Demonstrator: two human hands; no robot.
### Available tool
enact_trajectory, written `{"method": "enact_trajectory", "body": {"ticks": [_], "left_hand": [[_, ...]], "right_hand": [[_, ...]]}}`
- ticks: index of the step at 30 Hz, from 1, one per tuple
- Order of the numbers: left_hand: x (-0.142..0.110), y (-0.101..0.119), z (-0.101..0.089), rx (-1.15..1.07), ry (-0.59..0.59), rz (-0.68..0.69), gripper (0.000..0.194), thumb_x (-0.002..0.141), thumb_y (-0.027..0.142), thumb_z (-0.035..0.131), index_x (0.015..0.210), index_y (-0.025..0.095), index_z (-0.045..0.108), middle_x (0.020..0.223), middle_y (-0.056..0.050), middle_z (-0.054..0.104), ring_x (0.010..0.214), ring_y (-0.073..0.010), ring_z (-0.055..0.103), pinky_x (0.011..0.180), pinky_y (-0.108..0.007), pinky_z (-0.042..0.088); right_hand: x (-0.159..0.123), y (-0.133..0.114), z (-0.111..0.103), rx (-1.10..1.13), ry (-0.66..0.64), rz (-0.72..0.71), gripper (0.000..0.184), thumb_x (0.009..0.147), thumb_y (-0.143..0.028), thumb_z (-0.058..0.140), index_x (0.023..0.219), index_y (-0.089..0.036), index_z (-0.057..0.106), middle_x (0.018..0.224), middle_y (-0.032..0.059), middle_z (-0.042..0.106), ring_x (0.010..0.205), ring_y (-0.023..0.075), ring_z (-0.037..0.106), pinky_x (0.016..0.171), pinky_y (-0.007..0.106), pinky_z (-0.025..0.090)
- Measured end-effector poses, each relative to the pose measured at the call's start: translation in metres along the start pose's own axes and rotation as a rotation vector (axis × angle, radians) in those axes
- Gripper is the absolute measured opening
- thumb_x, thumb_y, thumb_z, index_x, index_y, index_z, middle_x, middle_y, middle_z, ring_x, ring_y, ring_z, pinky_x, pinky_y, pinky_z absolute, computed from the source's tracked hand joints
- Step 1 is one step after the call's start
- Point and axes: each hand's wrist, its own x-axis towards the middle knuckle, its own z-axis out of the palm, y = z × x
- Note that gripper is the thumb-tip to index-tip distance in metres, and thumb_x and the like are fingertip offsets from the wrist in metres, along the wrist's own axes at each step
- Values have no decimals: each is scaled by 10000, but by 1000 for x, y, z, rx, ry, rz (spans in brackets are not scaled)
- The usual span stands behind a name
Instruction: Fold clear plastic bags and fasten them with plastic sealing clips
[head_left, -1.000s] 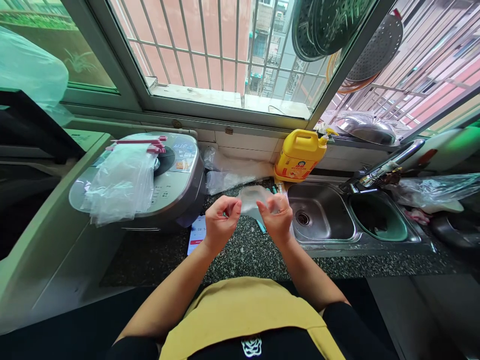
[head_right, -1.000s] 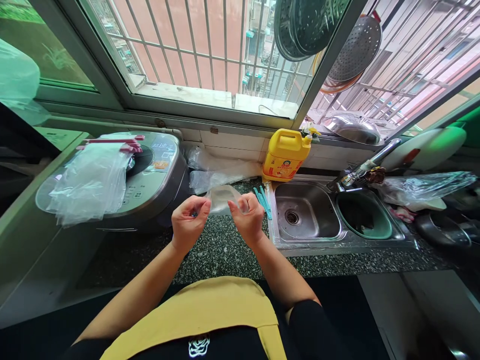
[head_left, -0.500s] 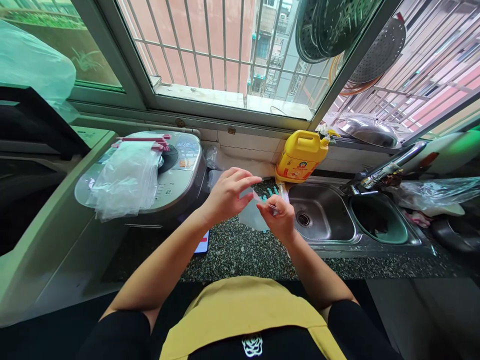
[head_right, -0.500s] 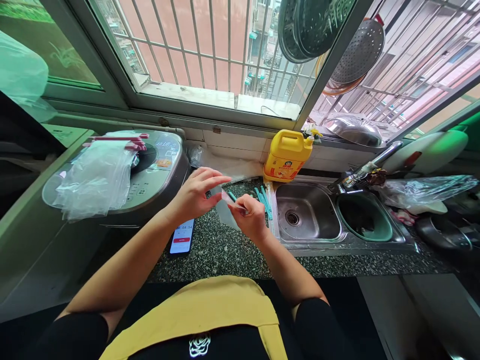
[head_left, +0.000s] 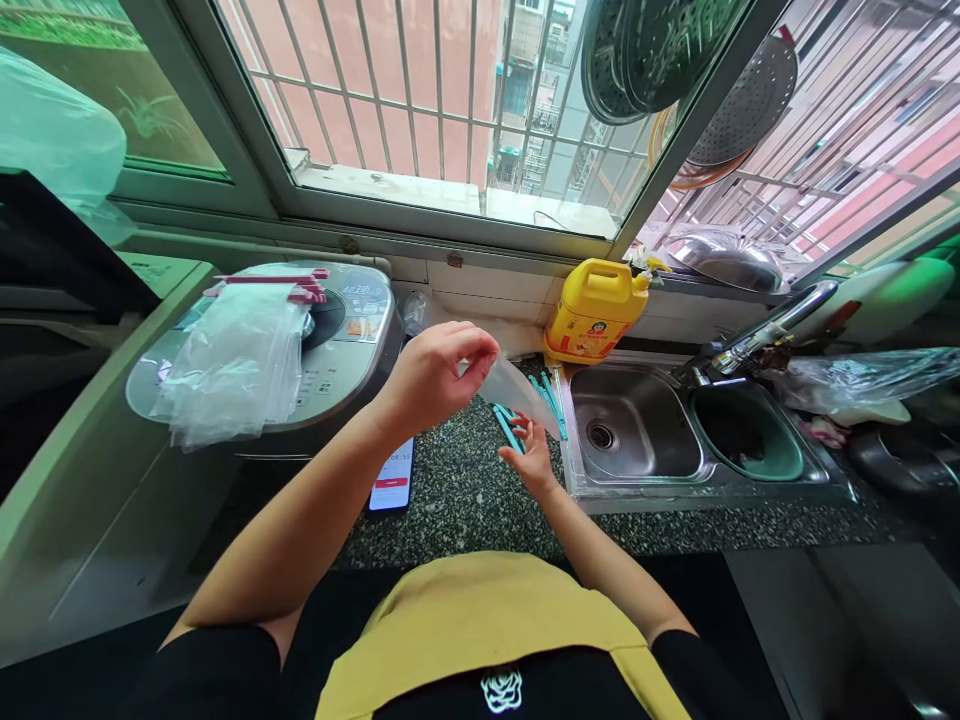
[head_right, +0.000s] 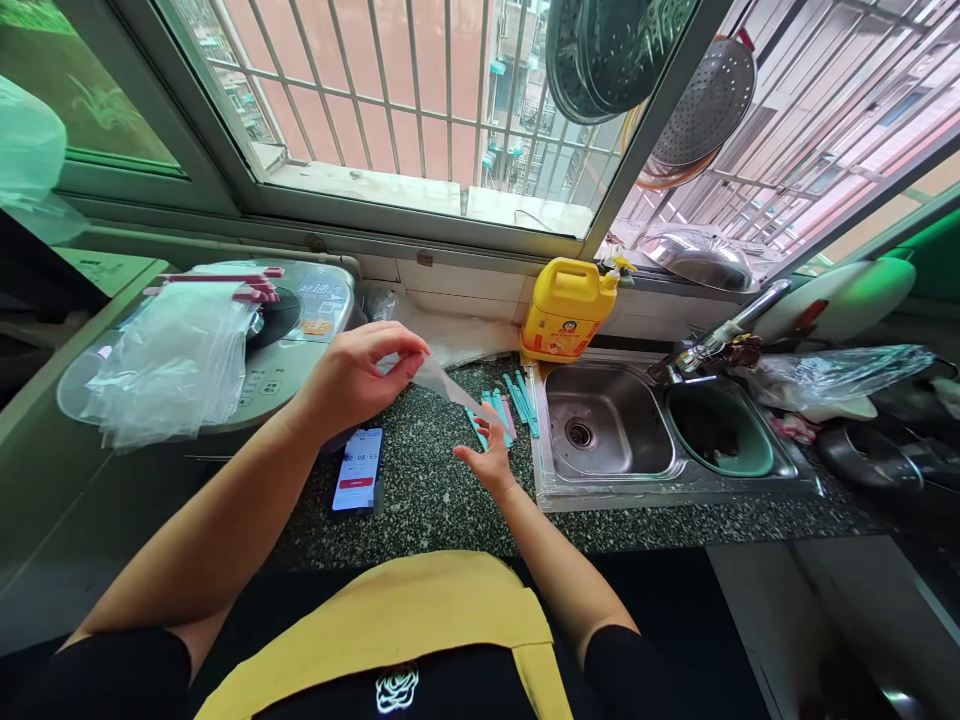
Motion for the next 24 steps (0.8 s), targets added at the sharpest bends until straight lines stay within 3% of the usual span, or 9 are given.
{"method": "enact_trajectory", "body": {"ticks": [3,7,11,15,17,19,20,22,24], "left_hand": [[1,-3,-1,-4,10,-15,141,809,193,504,749,166,629,695,-17,621,627,-126,537,602,-254,412],[0,-9,-3,9,22,-26,139,810,190,509,737,158,623,688,-19,622,619,-127,537,587,-252,407],[-4,-14,-3,13,23,-58,142,811,191,511,733,159,625,693,-24,627,637,-134,549,605,-261,419],[-8,-13,-3,16,3,-65,148,823,196,505,755,164,632,719,-32,639,670,-139,566,627,-263,437],[-9,-12,-2,27,-9,-58,158,832,204,498,764,165,636,722,-32,642,672,-137,572,625,-258,443],[-10,-11,-1,37,-25,-45,166,835,209,494,772,163,640,723,-32,647,666,-135,577,620,-254,447],[-9,-11,1,43,-31,-39,168,836,209,492,776,161,641,723,-33,649,660,-134,578,616,-253,447],[-9,-10,4,59,-35,-39,168,835,206,488,783,154,640,726,-35,654,652,-134,580,611,-253,447],[-8,-8,8,77,-36,-54,167,833,194,483,790,147,638,734,-40,660,654,-136,583,611,-253,447]], "right_hand": [[10,-5,20,127,137,15,577,561,-541,743,1010,-217,583,1030,76,648,900,187,615,803,342,489],[21,-18,26,186,176,67,424,578,-524,716,805,-178,627,842,65,685,840,196,626,815,368,495],[19,-16,16,187,179,95,383,560,-476,728,767,-172,619,789,52,682,819,203,625,804,376,497],[25,-17,-11,15,152,53,370,601,-438,714,826,-162,613,810,56,657,744,174,595,735,346,496],[31,-32,-28,-75,259,-63,396,666,-458,672,924,-171,589,867,58,631,719,155,572,703,330,491],[34,-58,-38,-136,320,-298,414,760,-499,584,1045,-201,545,971,70,603,784,162,572,739,340,488],[34,-73,-39,-173,264,-432,441,789,-521,550,1110,-219,518,1046,83,584,865,182,575,788,360,484],[31,-103,-31,-322,110,-700,599,714,-620,602,1161,-235,495,1114,105,559,1011,243,550,866,409,469],[26,-124,-13,-492,39,-864,696,657,-641,656,1191,-240,460,1123,113,553,1062,272,538,896,437,460]]}}
